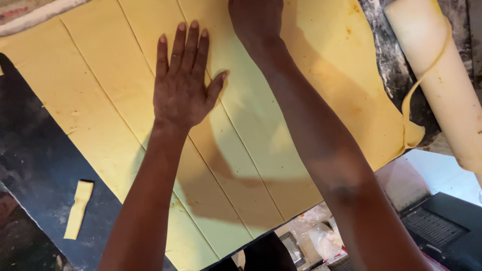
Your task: The person cuts a large sheet of dough into squares using a pizza cutter, then places a portion of a cooked filling onto each square. The person uses a scraper to clean the filling pot and places dough balls onto the filled squares.
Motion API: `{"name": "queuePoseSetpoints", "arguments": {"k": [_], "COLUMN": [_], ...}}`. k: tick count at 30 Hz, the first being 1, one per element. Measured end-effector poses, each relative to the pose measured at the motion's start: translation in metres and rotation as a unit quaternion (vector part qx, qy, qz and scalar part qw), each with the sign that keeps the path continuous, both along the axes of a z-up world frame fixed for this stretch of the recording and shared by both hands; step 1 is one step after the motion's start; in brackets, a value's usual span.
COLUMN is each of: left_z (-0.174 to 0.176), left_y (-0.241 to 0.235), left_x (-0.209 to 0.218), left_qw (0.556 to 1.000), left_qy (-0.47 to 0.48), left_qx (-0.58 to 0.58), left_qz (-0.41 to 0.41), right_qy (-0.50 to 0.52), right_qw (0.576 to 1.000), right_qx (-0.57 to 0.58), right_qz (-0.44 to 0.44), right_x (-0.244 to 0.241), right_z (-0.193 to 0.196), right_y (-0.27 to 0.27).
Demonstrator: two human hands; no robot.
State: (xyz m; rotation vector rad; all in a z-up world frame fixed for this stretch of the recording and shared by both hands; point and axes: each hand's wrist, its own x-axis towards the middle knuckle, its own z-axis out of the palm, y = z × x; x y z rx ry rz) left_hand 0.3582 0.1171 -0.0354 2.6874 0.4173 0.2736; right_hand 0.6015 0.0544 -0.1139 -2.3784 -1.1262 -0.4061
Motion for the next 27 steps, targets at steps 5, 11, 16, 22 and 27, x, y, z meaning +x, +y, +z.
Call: {"name": "queuePoseSetpoints", "arguments": {"k": [5, 11, 16, 22, 27], "left_z": [-0.003, -0.008, -0.017, -0.013, 0.015], "left_y": [-0.001, -0.001, 0.0, -0.025, -0.104], "left_x": [-0.003, -0.001, -0.003, -0.015, -0.059], "left_qw": [1.0, 1.0, 0.999, 0.996, 0.997], "left_qy": [-0.013, -0.019, -0.03, -0.028, -0.023], "left_qx": [0.015, 0.02, 0.038, 0.089, 0.017], "left_qz": [0.0, 0.001, -0.003, 0.01, -0.07], "right_qy": [-0.052, 0.02, 0.064, 0.013, 0.039], "right_qw": [0.994, 0.988, 0.986, 0.981, 0.985], "right_qx": [-0.095, -0.143, -0.145, -0.177, -0.154], "right_qz": [-0.007, -0.06, -0.051, -0.075, -0.068], "right_x": [-0.006, -0.054, -0.111, -0.163, -0.198], "right_z": [0.012, 0.07, 0.109, 0.131, 0.14], "right_y": [0.001, -0.042, -0.105, -0.168, -0.227]}}
